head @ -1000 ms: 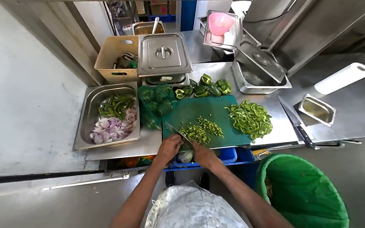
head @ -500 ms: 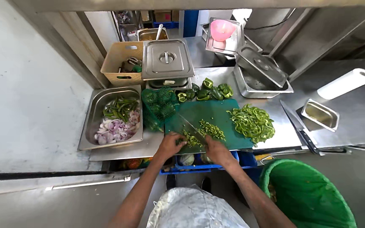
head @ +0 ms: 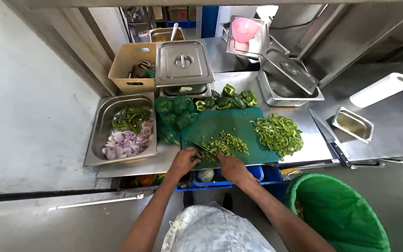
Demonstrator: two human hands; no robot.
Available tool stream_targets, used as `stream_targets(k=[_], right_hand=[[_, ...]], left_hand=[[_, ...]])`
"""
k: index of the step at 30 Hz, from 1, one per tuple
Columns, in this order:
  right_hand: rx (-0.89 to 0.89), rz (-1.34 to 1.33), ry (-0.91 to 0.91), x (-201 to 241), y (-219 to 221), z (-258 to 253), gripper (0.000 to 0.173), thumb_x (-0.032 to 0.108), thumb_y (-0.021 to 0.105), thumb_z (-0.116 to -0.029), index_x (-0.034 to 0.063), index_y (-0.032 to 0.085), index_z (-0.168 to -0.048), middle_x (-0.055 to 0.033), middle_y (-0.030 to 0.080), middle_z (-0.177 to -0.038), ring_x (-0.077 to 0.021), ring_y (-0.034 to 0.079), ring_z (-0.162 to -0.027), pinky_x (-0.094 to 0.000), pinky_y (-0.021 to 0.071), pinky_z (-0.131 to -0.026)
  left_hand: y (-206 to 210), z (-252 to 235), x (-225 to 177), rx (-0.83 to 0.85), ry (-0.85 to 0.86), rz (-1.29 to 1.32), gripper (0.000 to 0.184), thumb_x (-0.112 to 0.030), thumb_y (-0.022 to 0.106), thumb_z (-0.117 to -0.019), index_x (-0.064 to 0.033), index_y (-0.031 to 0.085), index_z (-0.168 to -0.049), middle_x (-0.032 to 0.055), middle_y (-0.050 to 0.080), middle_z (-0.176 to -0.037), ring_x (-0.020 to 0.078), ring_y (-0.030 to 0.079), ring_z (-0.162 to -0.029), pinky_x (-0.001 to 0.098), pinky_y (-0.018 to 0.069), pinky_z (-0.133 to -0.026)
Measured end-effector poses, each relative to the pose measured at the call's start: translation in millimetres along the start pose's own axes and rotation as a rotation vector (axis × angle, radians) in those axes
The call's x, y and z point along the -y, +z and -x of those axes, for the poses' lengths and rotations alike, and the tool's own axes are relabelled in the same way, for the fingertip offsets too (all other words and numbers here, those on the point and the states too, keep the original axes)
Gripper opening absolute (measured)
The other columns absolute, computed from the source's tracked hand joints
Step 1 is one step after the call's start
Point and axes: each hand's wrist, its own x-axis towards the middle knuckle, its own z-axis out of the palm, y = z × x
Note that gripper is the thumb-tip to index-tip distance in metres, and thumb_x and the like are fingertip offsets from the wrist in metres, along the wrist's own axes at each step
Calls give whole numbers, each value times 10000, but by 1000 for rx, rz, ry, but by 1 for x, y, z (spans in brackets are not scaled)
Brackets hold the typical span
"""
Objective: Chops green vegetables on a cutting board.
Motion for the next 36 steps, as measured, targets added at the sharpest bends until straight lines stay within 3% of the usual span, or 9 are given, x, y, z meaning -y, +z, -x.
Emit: stream_targets(k=[14,18,20,23,25,28,31,34,36], right_hand=[[51,-59,-36,11,25,-6,455,152,501,-1045,155,413,-1491,-225,689,-1148,-437,696,-1060,-615,567,-862],[68,-70,-50,9,21,-11,458,189,451,-1077,175,391,-1531,-229,685,-1179,-437,685,-1097,-616,555,-901],[9,-89,-86,1,11,-9,444,199,492,-1068,139,452,-1505,-234,680,-1205,-436,675,-1119,-611,548,-926],[-104,-171,-160,-14,-3,2,377,195,619,-995,79,593,-1352,-211,688,-1165,-401,681,-1097,-593,556,-928],[-175,-231,-181,-23,-16,10,317,198,667,-960,67,654,-1249,-181,706,-1102,-363,695,-1047,-570,565,-908],[-266,-241,-175,-46,-25,15,255,218,679,-946,115,663,-1179,-130,718,-1024,-323,711,-969,-554,579,-844],[-292,-198,-124,-85,-36,28,214,242,675,-956,166,685,-1155,-101,727,-999,-307,711,-950,-565,574,-823],[-350,-209,-147,-145,-43,51,221,231,740,-923,182,700,-1135,-76,721,-918,-284,707,-859,-565,583,-773],[-364,-283,-166,-184,-39,68,292,238,777,-913,202,696,-1192,-42,713,-860,-235,688,-763,-528,592,-733]], left_hand=[[13,9,7,-38,79,-55,105,-116,684,-966,-94,780,-930,33,742,-1023,179,701,-1021,385,573,-969],[12,14,1,-140,124,-80,187,-250,635,-1023,-142,787,-1033,8,743,-1105,151,694,-1088,366,565,-1000],[9,7,-12,-290,220,-144,190,-351,694,-973,-212,790,-1062,-27,733,-1121,158,667,-1137,385,567,-997],[10,-13,-47,-124,259,-220,311,-405,763,-896,-272,770,-1177,-56,677,-1327,236,494,-1398,524,372,-1187],[19,-36,-59,-1,287,-224,225,-375,756,-913,-232,791,-1084,-86,714,-1254,184,480,-1420,509,220,-1274],[27,-64,-62,95,326,-194,129,-280,740,-936,-203,803,-1019,-78,752,-1138,147,531,-1367,507,144,-1292],[24,-81,-59,126,347,-193,136,-292,717,-963,-245,814,-1046,-122,735,-1220,143,476,-1429,553,131,-1284],[22,-88,-50,113,372,-186,158,-356,715,-963,-280,822,-1051,-131,704,-1302,195,416,-1481,563,222,-1258],[19,-88,-45,107,360,-164,307,-460,751,-913,-294,790,-1167,-115,615,-1447,226,335,-1529,546,259,-1251]])
